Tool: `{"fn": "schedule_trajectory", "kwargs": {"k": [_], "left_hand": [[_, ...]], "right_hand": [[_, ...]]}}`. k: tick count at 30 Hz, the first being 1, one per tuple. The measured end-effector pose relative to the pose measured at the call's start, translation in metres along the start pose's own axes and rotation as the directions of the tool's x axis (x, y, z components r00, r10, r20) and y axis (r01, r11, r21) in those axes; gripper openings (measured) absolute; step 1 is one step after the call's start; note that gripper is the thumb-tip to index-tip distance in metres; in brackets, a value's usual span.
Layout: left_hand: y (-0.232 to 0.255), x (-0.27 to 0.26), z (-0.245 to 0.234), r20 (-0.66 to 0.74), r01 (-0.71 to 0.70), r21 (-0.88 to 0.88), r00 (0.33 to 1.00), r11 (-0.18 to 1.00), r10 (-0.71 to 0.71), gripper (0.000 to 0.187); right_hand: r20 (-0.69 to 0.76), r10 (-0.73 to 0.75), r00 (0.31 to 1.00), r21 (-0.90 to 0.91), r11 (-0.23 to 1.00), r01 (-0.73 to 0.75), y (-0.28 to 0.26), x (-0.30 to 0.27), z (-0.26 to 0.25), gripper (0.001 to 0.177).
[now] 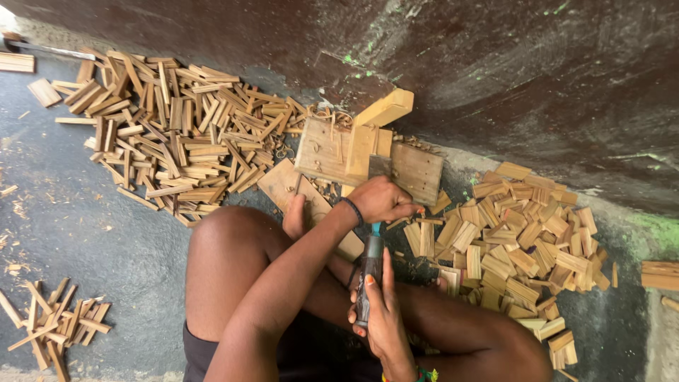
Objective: The person sits cross-legged on the floor and uses a chisel and mallet to carve a piece of wood held in a wooden jig. They repeatedly strike the chisel to shape the wood, creating wood shavings that fall onto the floor.
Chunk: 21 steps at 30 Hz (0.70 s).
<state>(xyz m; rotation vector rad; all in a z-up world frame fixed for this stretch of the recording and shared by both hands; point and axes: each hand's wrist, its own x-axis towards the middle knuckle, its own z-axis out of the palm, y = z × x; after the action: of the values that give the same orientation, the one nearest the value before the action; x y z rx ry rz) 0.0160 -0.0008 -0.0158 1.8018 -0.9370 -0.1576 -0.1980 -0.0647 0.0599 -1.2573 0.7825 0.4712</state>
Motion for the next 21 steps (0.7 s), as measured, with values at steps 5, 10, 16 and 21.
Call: {"fn": "schedule_trajectory", "kwargs": {"k": [5, 10, 16, 21], "left_hand": [[-0.004, 0.003, 0.002, -0.034, -0.018, 0.027, 0.999, 0.999, 0.019, 0.051], [-0.013, 0.010, 0.005, 0.031, 0.039, 0.025, 0.999, 0.999, -0.040, 0.055], [-0.038, 0.051, -0.004, 0.045, 0.044, 0.125, 0.998, 0.991, -0.050, 0.052], [-0.047, 0.048, 0.005, -0.011, 0.043, 0.169, 0.999, 0.985, -0.042, 0.046]], "right_hand": [[-0.032, 0.027, 0.999, -0.032, 0.999, -0.028, 0.000, 0.007, -0.002, 0.074], [-0.013, -0.020, 1.000, -0.028, 0.999, 0.020, 0.000, 0.018, -0.003, 0.075], [-0.004, -0.061, 0.998, -0.097, 0.993, 0.061, -0.033, 0.052, -0.009, 0.070], [-0.037, -0.081, 0.996, -0.147, 0.986, 0.075, -0.028, 0.062, -0.012, 0.072]]}}
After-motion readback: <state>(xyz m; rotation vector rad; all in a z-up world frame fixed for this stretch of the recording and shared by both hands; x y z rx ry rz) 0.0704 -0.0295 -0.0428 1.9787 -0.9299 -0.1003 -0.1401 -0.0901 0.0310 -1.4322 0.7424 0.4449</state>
